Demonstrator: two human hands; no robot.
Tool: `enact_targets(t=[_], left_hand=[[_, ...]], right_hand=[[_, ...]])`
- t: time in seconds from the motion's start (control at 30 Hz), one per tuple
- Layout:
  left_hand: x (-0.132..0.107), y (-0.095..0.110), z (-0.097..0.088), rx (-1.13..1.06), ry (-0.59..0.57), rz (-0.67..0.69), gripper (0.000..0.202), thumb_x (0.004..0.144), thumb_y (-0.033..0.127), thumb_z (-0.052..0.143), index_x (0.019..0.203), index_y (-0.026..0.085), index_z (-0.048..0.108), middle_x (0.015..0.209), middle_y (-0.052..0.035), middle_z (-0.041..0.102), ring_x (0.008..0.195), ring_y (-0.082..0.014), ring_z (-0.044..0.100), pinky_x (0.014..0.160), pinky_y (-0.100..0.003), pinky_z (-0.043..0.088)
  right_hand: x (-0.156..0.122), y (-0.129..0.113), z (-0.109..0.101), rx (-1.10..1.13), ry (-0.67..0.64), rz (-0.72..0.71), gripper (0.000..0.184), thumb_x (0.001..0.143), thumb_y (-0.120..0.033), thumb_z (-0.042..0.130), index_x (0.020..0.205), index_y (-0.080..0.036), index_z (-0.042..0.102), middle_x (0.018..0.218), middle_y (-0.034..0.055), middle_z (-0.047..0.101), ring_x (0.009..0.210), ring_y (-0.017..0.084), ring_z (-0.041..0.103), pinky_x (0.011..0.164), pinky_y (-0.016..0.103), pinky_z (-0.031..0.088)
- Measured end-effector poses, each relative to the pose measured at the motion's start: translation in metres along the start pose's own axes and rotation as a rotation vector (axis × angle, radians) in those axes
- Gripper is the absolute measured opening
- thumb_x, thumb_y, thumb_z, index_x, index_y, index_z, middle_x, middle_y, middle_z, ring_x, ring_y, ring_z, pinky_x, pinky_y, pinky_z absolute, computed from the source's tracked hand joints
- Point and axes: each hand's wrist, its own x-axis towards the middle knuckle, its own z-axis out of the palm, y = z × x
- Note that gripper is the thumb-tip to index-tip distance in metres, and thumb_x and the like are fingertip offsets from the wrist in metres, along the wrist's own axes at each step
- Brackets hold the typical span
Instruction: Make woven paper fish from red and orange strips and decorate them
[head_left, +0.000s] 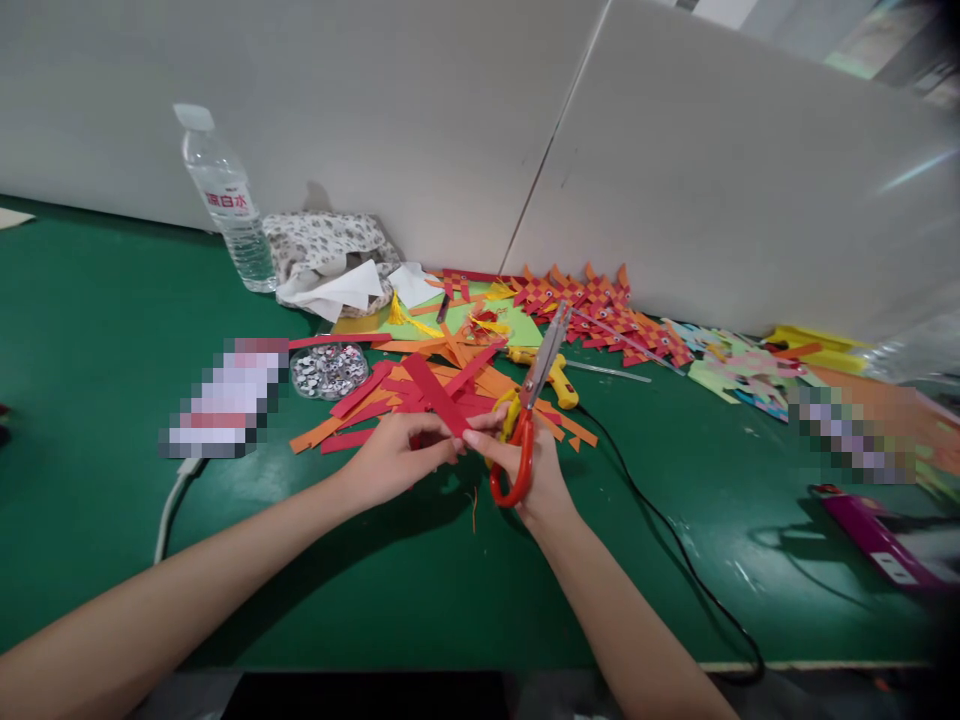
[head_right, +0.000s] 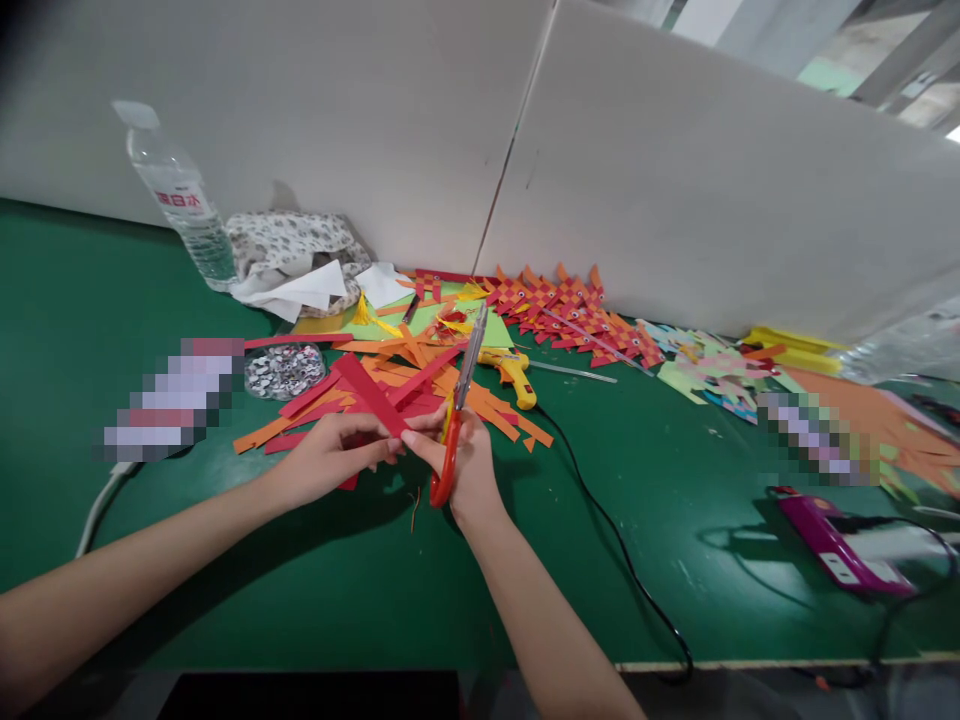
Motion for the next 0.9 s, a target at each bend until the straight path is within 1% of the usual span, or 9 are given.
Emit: enact_targets(t=[0.1,0.23,0.37,0.43,0.53,0.67,0.73,0.8,0.9], left_hand=[[0.000,-0.001,-0.001,-0.025,-0.006,-0.017,0.021,0.081,0.032,0.055,0.075,0.016,0.067,0.069,-0.0042,0.068,0.059,-0.0145,0.059,0.054,-0.023,0.044],[-0.001,0.000,-0.002,-0.077,-0.028,-0.016,0.015,0.077,0.024,0.054,0.071,0.016,0.066,0.069,-0.0036,0.067,0.063,-0.0151,0.061,0.057,-0.023,0.046],[-0.003,0.002,-0.003,-0.095,-0.097,-0.043,0.013,0.074,0.023,0.054,0.066,0.017,0.063,0.063,-0.0020,0.064,0.058,-0.0140,0.059,0.055,-0.023,0.045],[-0.003,0.003,-0.003,-0.117,-0.100,-0.039,0.013,0.073,0.021,0.054,0.064,0.017,0.061,0.061,-0.0010,0.062,0.057,-0.0133,0.057,0.055,-0.023,0.045],[-0.002,0.005,-0.005,-0.204,-0.053,-0.013,0.011,0.073,0.019,0.052,0.065,0.017,0.059,0.061,0.0006,0.059,0.057,-0.0116,0.055,0.056,-0.022,0.045],[0.001,0.008,-0.009,-0.282,0.076,0.022,0.010,0.076,0.022,0.053,0.068,0.017,0.057,0.063,0.0023,0.055,0.055,-0.0092,0.051,0.053,-0.020,0.043],[0.001,0.009,-0.010,-0.271,0.102,0.042,0.012,0.079,0.027,0.055,0.074,0.017,0.058,0.068,0.0016,0.056,0.056,-0.0092,0.051,0.054,-0.020,0.043],[0.000,0.009,-0.008,-0.225,0.092,0.058,0.015,0.079,0.032,0.059,0.079,0.017,0.058,0.073,0.0009,0.057,0.059,-0.0096,0.051,0.055,-0.020,0.043],[-0.001,0.008,-0.004,-0.230,0.066,0.055,0.018,0.075,0.031,0.066,0.080,0.017,0.056,0.075,0.0005,0.058,0.062,-0.0101,0.053,0.054,-0.020,0.044]], right_hand=[[0.000,0.001,0.000,0.014,0.009,0.002,0.039,0.047,-0.019,0.083,0.069,-0.021,0.051,0.069,-0.0030,0.068,0.064,0.016,0.065,0.069,0.034,0.055],[0.001,0.002,-0.002,0.004,-0.023,0.024,0.038,0.047,-0.020,0.083,0.069,-0.021,0.052,0.069,-0.0035,0.067,0.064,0.014,0.063,0.068,0.032,0.053],[0.002,0.001,-0.003,0.000,-0.063,0.044,0.040,0.047,-0.020,0.084,0.070,-0.021,0.051,0.067,-0.0045,0.064,0.067,0.014,0.062,0.067,0.029,0.051],[0.002,0.001,-0.004,0.019,-0.077,0.054,0.042,0.046,-0.020,0.084,0.069,-0.021,0.049,0.065,-0.0053,0.062,0.065,0.014,0.061,0.064,0.028,0.050],[0.002,0.001,-0.005,0.021,-0.115,0.054,0.040,0.048,-0.021,0.084,0.069,-0.021,0.049,0.062,-0.0059,0.060,0.058,0.013,0.059,0.059,0.027,0.050],[0.000,0.000,-0.004,-0.035,-0.174,0.057,0.032,0.053,-0.024,0.082,0.068,-0.019,0.055,0.062,-0.0041,0.059,0.058,0.013,0.058,0.060,0.029,0.051],[-0.001,0.000,-0.003,-0.035,-0.140,0.071,0.035,0.050,-0.026,0.084,0.070,-0.019,0.056,0.064,-0.0037,0.059,0.060,0.014,0.058,0.060,0.030,0.052],[-0.001,0.000,-0.002,-0.018,-0.086,0.070,0.040,0.045,-0.027,0.085,0.070,-0.020,0.054,0.064,-0.0041,0.058,0.061,0.014,0.058,0.060,0.030,0.053],[0.001,0.002,-0.002,0.024,-0.038,0.041,0.044,0.043,-0.026,0.086,0.068,-0.020,0.051,0.062,-0.0055,0.056,0.060,0.013,0.058,0.060,0.030,0.053]])
